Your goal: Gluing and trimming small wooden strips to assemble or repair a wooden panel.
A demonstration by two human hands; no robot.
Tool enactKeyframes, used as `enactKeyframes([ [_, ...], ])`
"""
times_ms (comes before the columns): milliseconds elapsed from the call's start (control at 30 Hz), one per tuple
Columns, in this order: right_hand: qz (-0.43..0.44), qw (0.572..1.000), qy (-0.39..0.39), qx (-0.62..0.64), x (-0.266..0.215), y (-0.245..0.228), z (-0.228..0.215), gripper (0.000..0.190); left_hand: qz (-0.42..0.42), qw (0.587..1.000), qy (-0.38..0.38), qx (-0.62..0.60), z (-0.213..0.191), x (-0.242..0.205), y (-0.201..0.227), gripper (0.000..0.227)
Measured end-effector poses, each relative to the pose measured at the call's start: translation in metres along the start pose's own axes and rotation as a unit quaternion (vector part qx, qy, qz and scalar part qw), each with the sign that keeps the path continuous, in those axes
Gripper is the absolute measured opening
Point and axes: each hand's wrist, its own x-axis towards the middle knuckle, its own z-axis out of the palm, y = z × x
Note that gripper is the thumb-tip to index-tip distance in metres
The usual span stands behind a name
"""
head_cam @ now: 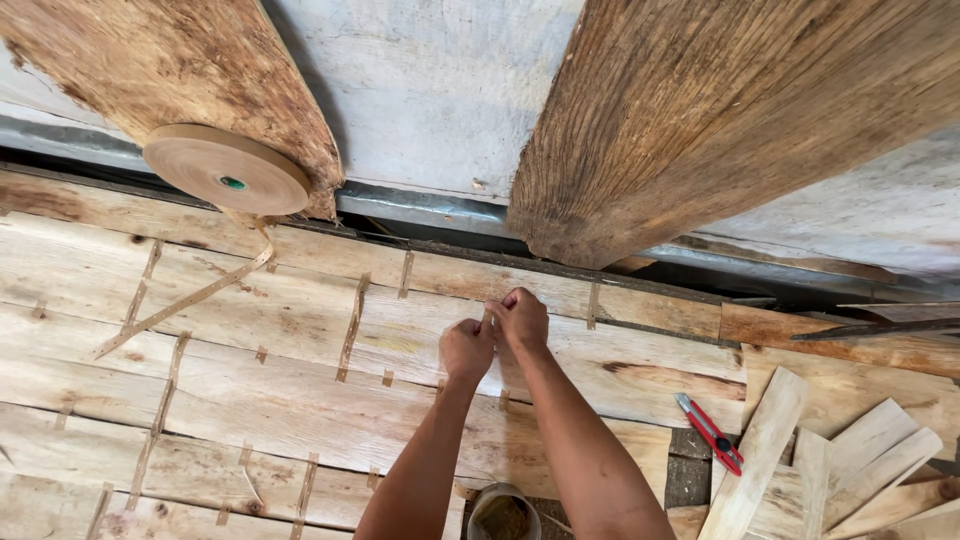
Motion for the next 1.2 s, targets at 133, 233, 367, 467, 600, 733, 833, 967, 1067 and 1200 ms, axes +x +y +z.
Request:
enactKeyframes([
  [133, 0.005, 1.000, -0.009, 0.020, 0.001, 0.006, 0.000, 0.036, -0.032, 0.999, -0.024, -0.010, -0.002, 0.000, 0.008, 0.038],
  [233, -0.021, 0.999, -0.004, 0.034, 0.006, 0.011, 0.003, 0.035, -0.047, 0.998, -0.026, -0.019, -0.003, -0.002, 0.007, 0.036],
  [367, -0.002, 0.998, -0.020, 0.052, 0.004, 0.008, -0.002, 0.035, -0.016, 1.000, -0.017, 0.005, -0.001, -0.003, 0.006, 0.041],
  [467, 0.012, 0.998, -0.028, 0.049, 0.007, 0.002, -0.001, 0.036, -0.006, 1.000, -0.011, 0.026, 0.000, -0.002, 0.002, 0.040],
  [600, 0.041, 0.999, -0.028, 0.011, 0.016, 0.008, 0.003, 0.038, 0.084, 0.989, 0.057, 0.104, 0.004, -0.006, 0.004, 0.038],
  [733, 0.056, 0.998, -0.034, -0.004, 0.029, 0.015, 0.010, 0.040, 0.090, 0.983, 0.057, 0.146, 0.003, -0.008, 0.012, 0.036],
  [833, 0.071, 0.996, -0.044, -0.028, 0.036, 0.016, 0.014, 0.042, 0.092, 0.969, 0.026, 0.228, 0.003, -0.007, 0.013, 0.032],
  [967, 0.087, 0.994, -0.047, -0.055, 0.038, 0.012, 0.014, 0.041, 0.098, 0.950, -0.036, 0.295, 0.000, -0.008, 0.024, 0.026],
  [1067, 0.096, 0.992, -0.052, -0.058, 0.039, 0.011, 0.016, 0.040, 0.079, 0.946, -0.076, 0.304, 0.002, -0.005, 0.021, 0.025],
  [1200, 0.116, 0.989, -0.064, -0.061, 0.039, 0.006, 0.015, 0.037, 0.116, 0.948, -0.058, 0.291, 0.015, 0.000, 0.006, 0.021],
])
